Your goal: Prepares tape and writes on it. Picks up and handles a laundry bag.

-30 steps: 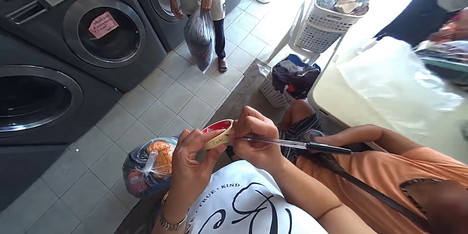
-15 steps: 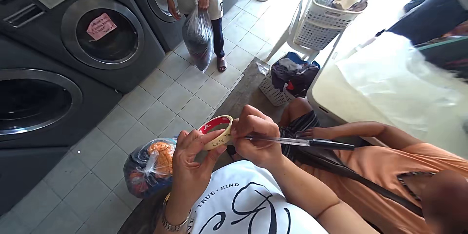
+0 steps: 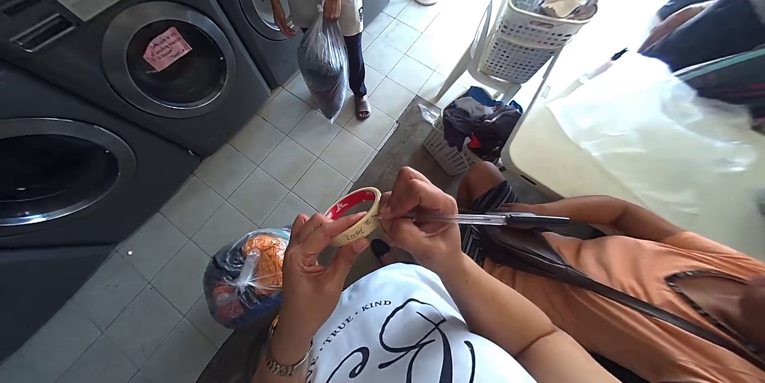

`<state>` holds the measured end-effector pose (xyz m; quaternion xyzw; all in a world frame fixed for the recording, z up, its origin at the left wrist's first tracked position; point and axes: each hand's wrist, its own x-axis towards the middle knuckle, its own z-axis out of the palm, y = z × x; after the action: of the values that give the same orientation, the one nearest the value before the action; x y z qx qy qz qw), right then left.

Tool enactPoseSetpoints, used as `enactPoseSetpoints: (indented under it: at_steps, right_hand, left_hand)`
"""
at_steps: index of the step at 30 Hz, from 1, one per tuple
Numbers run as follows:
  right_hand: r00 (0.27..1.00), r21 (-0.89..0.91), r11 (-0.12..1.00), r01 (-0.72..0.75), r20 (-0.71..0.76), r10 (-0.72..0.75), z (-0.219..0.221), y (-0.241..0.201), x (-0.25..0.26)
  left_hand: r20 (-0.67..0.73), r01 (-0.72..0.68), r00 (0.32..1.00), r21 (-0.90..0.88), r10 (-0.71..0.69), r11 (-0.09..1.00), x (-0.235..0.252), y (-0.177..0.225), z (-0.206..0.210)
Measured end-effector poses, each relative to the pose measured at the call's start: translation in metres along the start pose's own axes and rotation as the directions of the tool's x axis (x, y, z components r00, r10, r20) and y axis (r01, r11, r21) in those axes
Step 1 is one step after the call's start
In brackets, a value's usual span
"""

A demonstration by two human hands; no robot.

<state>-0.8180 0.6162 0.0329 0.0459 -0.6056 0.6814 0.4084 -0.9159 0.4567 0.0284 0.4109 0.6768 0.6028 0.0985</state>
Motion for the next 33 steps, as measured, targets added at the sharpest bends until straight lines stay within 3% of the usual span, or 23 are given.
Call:
enactPoseSetpoints:
  at_steps: [5,9,14,26,29,33]
  right_hand:
    - [0.995,-0.103,0.993,0.062,0.086,-0.053,-0.003,-0.002,0.002]
    - [1.0,0.03,0.999,-0.017,0.007,0.017,-0.006,-0.005,0.0]
    - [0.999,-0.068,0.996,0.051,0.012,-0.05,-0.006,-0.007,-0.002]
    - [0.997,-0.019,0.998,0.065,0.04,-0.064,-0.009,-0.009,-0.005]
    - [1.0,0.053,0.998,0.018,-0.008,-0.018,-0.008,-0.009,-0.006]
    - [0.998,-0.027,0.998,0.064,0.002,-0.064,-0.006,-0.009,-0.006]
  left_hand:
    - [-0.011,0.001,1.0,-0.016,-0.001,1.0,-0.002,-0.002,0.002]
    - [0.004,-0.009,1.0,-0.031,0.009,0.999,-0.002,0.001,0.004]
    - [0.001,-0.012,1.0,-0.022,0.012,1.0,-0.003,0.004,0.004]
    - [-0.006,-0.014,1.0,-0.039,0.014,0.999,-0.008,0.007,0.007]
    - [-0.004,-0.014,1.0,-0.04,0.014,0.999,-0.008,0.008,0.007]
    - [-0.006,-0.014,1.0,-0.025,0.014,1.0,-0.006,0.008,0.006]
